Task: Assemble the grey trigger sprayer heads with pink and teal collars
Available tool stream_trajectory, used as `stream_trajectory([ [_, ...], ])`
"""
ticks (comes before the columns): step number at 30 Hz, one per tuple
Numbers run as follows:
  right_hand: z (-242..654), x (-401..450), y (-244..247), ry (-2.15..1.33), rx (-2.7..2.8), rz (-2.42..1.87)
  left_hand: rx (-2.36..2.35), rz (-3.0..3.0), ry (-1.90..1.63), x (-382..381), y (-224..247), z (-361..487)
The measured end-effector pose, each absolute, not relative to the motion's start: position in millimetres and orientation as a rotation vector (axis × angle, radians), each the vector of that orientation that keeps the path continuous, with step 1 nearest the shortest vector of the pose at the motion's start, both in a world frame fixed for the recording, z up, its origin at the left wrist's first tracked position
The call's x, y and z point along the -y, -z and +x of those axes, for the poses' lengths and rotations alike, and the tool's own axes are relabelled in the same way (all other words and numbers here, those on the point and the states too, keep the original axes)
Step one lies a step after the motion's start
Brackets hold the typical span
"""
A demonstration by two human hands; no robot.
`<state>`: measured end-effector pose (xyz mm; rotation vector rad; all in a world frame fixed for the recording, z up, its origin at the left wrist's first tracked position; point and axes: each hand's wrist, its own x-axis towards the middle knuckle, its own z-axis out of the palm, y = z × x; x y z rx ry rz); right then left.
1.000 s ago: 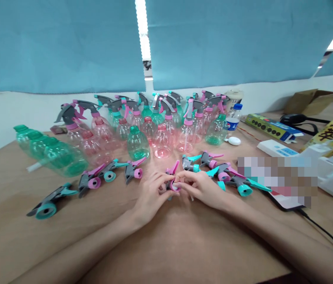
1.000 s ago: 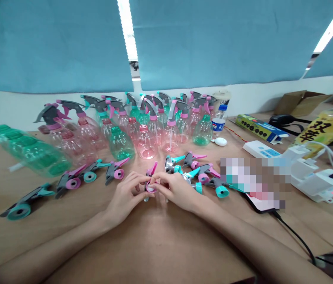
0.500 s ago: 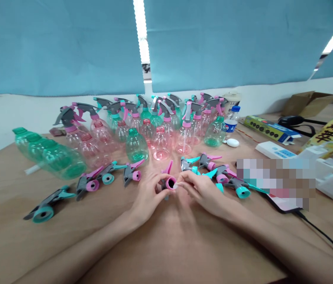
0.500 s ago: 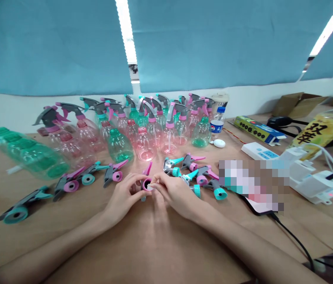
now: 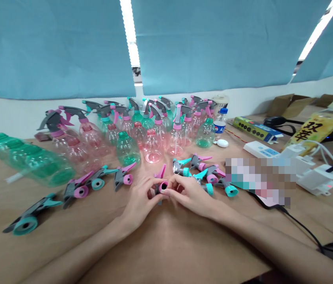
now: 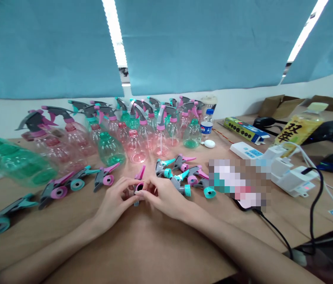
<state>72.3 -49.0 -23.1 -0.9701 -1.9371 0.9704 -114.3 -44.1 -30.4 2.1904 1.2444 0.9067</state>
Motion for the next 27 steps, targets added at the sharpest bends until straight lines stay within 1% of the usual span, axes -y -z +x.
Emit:
stream_trajectory([
  [4,71.2,47.8,25.1,-0.984,1.889,-1.005,-1.247,2.189,-0.939,43.7,32.9,-114.7],
  [8,75.4,44.1,27.3,-1.075,1.858,-0.984,-1.266,2.182,-0.967,43.8,33.3,-114.4],
  [15,82.3,40.3,25.3,-1.152,1.841,-0.950,-1.252,2.178,-0.948,45.4,31.5,-114.0],
  [24,83.0,40.7,20.4,-1.187,1.817,-0.903,-1.219,2.158,-0.950,46.7,30.6,-113.3],
  [27,81.1,41.4,21.3,-1.121,1.860,-0.948,-1.212,2.156,-0.956,47.5,30.3,-113.0],
])
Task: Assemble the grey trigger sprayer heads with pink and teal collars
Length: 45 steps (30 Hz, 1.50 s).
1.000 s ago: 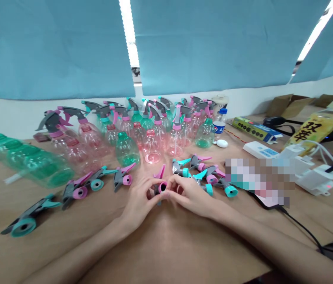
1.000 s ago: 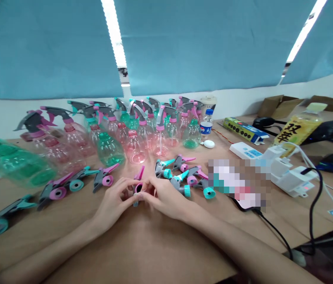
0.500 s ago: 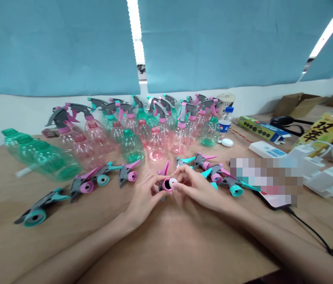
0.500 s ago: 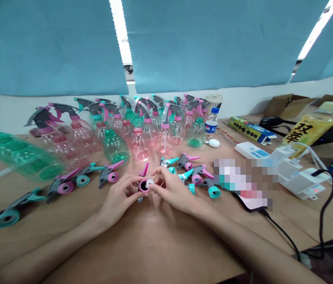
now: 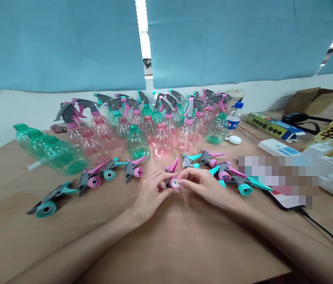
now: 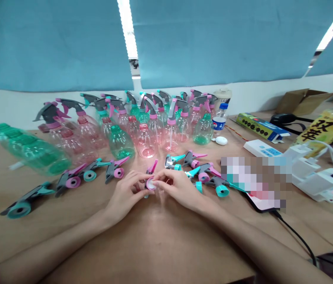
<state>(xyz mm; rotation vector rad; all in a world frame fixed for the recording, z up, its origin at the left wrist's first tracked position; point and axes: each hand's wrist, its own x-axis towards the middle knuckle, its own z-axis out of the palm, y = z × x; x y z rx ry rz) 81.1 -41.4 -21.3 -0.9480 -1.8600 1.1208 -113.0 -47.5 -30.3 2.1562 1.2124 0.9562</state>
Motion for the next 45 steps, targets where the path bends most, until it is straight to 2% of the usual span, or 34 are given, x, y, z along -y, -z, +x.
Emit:
stream_trajectory([
  [12,83.8,43.6,26.2,-0.675,2.076,-0.961,-1.232,2.154,-0.980,48.0,30.1,-112.8],
  [45,79.3,46.9,27.1,-0.650,2.117,-1.005,-1.231,2.258,-0.975,48.9,31.5,-113.5],
])
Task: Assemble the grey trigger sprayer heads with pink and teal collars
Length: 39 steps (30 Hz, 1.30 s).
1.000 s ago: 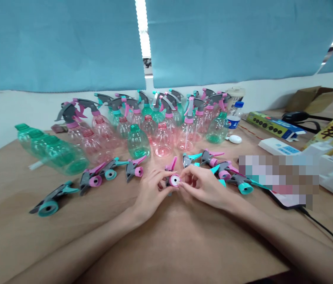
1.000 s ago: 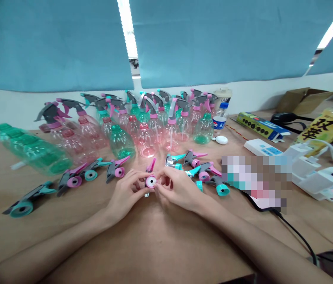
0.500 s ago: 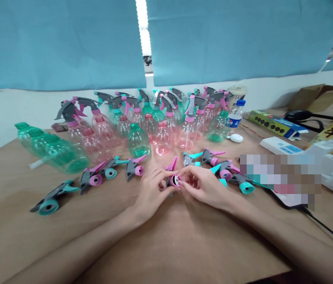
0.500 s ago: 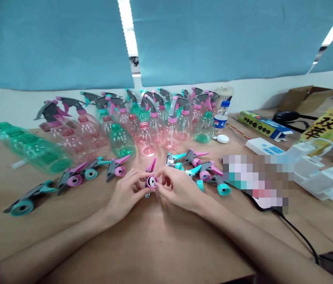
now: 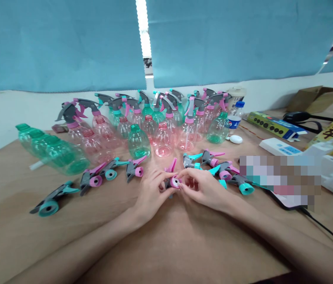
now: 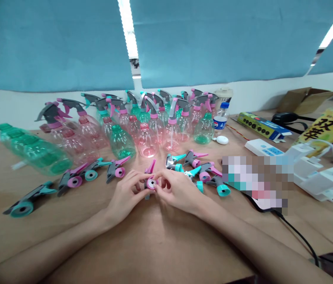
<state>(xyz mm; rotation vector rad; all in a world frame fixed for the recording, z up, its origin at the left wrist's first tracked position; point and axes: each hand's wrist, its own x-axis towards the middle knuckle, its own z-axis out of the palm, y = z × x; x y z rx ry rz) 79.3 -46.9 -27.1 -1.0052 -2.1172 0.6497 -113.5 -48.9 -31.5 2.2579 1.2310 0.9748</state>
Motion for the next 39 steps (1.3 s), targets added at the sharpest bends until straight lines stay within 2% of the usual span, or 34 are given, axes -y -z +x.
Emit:
stream_trajectory([
  [13,74.0,44.7,23.9,-0.667,2.158,-1.115,-1.187,2.392,-0.971,48.7,35.0,-113.0],
  [24,79.2,46.2,19.8,-0.656,2.179,-1.024,-1.172,2.418,-0.981,48.2,35.2,-114.0],
  [34,66.8,52.6,27.1,-0.774,1.988,-1.102,-1.189,2.458,-1.002,51.1,33.1,-113.5],
  [39,68.3,54.3,23.0,-0.972,1.936,-1.006,-1.272,2.418,-0.991,50.7,31.4,-114.2],
])
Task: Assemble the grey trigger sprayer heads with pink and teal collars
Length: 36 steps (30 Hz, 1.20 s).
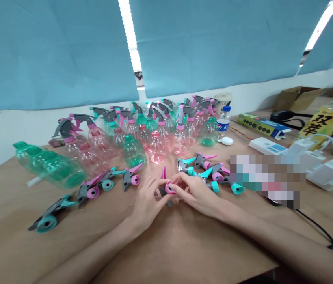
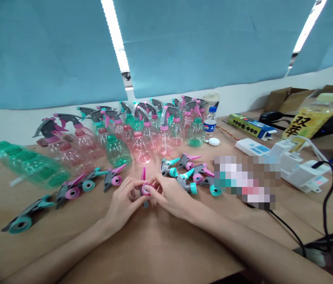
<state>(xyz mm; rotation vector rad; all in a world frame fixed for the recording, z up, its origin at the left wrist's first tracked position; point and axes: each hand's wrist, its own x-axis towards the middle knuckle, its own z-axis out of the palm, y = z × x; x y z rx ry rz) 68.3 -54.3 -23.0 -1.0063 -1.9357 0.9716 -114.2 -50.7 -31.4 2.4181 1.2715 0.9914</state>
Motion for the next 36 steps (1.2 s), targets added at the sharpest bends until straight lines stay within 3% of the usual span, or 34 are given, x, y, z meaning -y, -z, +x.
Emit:
stream_trajectory([
  [17,76.1,57.2,11.8,-0.758,2.033,-1.028,-1.061,2.502,-1.087,57.4,25.7,-116.2],
  [36,206.0,80.3,14.4,-0.393,1.953,-1.477,-1.152,2.608,-1.041,55.0,22.4,-110.2],
])
